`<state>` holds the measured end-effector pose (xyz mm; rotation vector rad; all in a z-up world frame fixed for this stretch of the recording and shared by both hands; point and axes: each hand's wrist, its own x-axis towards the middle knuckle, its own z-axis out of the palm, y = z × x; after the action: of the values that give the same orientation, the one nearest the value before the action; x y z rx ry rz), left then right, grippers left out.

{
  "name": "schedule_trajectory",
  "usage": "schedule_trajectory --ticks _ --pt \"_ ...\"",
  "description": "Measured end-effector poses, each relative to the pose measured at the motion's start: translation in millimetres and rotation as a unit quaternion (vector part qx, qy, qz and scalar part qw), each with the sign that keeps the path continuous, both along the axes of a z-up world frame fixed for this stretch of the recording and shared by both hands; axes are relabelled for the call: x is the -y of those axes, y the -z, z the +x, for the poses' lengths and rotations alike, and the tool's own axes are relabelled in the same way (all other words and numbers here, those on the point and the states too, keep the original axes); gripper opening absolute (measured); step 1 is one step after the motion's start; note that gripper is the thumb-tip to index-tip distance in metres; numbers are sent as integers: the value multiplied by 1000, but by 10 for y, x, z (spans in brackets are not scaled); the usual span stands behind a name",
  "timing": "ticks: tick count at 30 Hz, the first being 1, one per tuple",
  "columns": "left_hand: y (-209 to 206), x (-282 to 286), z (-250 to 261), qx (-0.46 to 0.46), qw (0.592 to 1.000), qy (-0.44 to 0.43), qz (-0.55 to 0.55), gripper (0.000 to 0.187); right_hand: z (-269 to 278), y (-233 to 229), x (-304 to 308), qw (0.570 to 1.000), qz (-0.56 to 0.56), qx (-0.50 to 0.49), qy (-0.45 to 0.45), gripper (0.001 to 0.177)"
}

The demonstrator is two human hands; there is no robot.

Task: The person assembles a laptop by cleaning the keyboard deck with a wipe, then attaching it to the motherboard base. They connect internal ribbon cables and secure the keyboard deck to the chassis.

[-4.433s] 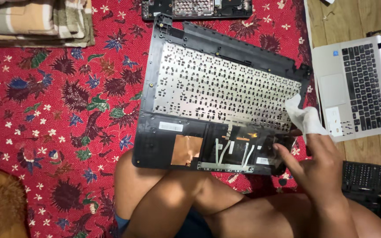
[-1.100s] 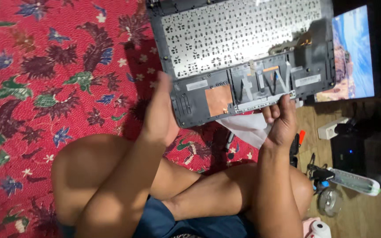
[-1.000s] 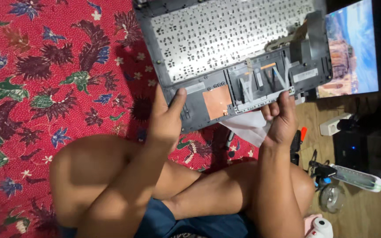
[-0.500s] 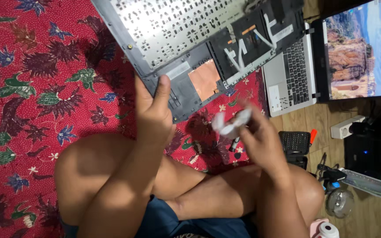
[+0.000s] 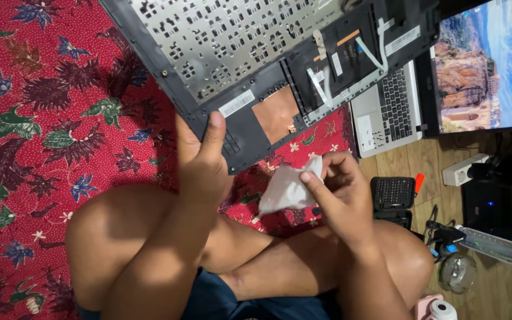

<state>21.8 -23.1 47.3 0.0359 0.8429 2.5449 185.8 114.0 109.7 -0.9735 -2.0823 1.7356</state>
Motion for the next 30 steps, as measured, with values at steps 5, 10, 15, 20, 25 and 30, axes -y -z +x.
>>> schedule_trajectory --ticks 5,10,15,20,25,30 --pt "21 -69 89 1 1000 4 -17 48 -131 -47 125 994 71 -43 71 18" --pt "43 -96 125 -32 998 8 -59 47 -402 -245 214 855 507 -1 -107 40" --pt "40 -78 108 9 1000 17 -15 45 -418 -253 502 829 524 68 -183 59" --pt "4 -80 89 0 1000 9 -10 45 -405 -181 452 805 556 75 -193 68" --pt "9 -73 96 16 999 12 -26 45 -380 -150 492 806 533 135 -220 76" --pt "41 -60 111 5 999 11 -48 45 -367 -140 577 806 535 114 -227 78"
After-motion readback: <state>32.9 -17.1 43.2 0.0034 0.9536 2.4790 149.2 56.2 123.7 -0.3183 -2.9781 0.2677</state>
